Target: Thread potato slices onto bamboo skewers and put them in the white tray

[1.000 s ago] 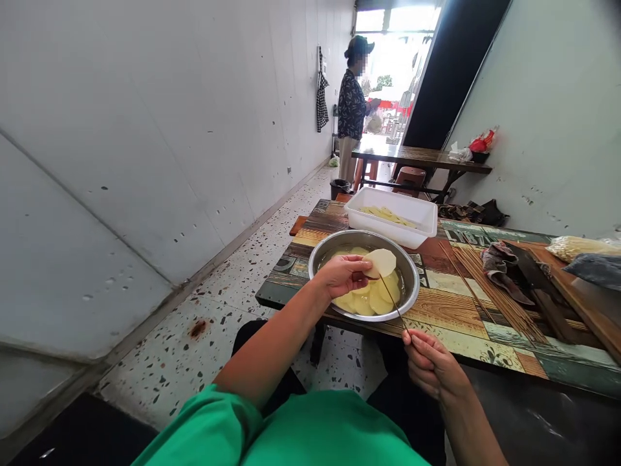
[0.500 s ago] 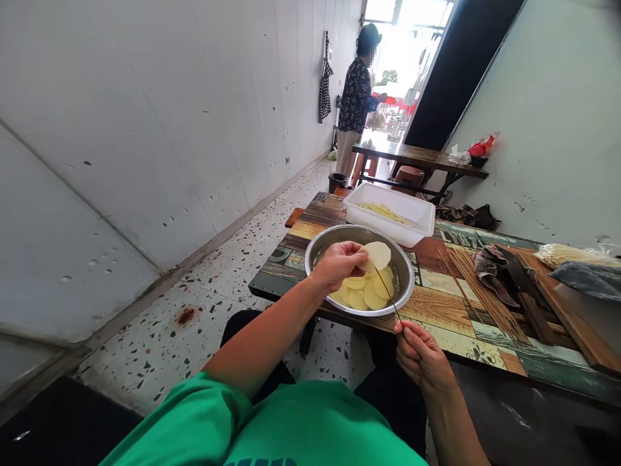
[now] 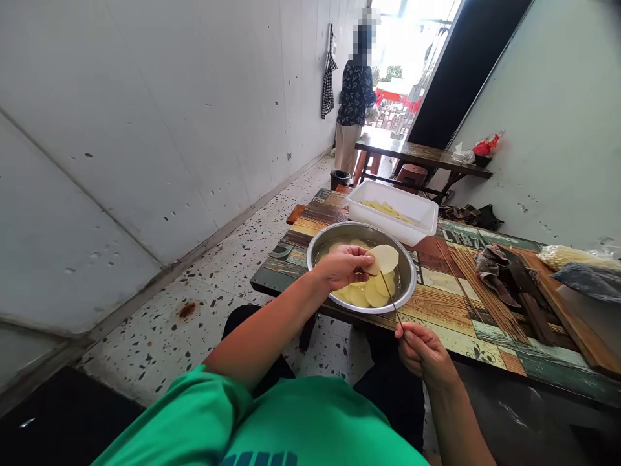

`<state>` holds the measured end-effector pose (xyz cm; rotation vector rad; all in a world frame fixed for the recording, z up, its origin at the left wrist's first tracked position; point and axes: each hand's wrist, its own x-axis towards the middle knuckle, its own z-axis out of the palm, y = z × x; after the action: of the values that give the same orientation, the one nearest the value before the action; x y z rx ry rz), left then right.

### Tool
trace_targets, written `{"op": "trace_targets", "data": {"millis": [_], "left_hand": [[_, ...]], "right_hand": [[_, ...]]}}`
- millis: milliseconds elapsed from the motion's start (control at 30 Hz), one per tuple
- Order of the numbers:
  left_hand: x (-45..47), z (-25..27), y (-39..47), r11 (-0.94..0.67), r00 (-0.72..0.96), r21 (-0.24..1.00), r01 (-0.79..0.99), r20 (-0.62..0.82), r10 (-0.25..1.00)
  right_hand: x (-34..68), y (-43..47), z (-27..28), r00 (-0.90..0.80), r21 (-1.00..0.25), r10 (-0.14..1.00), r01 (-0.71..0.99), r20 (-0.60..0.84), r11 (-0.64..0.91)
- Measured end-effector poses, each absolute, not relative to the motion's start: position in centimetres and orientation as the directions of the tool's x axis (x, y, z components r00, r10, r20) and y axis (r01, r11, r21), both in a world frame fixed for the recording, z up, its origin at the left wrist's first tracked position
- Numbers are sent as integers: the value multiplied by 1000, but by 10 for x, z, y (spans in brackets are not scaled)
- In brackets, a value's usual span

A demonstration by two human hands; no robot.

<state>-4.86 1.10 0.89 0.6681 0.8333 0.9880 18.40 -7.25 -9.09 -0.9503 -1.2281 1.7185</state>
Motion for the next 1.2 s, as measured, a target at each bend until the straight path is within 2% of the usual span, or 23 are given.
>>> {"op": "trace_targets", "data": {"millis": [100,200,267,367,533,700,800,967,1200], "left_hand": [[-47,5,11,418,317,803,-426,-300,899],[-45,2,10,350,244,834,-426,-267,932],[-43,1,8,294,191,853,-431,-233,954],[-43,2,4,291,206,851,-438,-220,954],[-52,8,6,328,219,812,-483,-250,943],[-60,12,11,216,53,795,-567,-227,972],[-54,9,11,173,10,802,-572,-204,979],[-45,5,8,253,118,755,-605,-229,966],[-38,4,1,225,147,796,-561,-172,974]], "right_hand": [[174,-78,-86,-245,-987,967,-127,-66,-100],[166,-84,-75,-14,-984,993,132,119,120],[164,-88,-69,-15,-953,987,260,157,156],[167,-88,-66,-125,-971,991,223,55,82],[200,-82,-73,-194,-980,981,187,29,66],[225,-88,-71,-81,-997,995,48,-65,-62],[210,-94,-66,-68,-998,996,-25,-63,-65],[178,-101,-63,-129,-999,992,31,-16,-12],[167,-103,-64,-139,-998,990,62,-37,-29]]}}
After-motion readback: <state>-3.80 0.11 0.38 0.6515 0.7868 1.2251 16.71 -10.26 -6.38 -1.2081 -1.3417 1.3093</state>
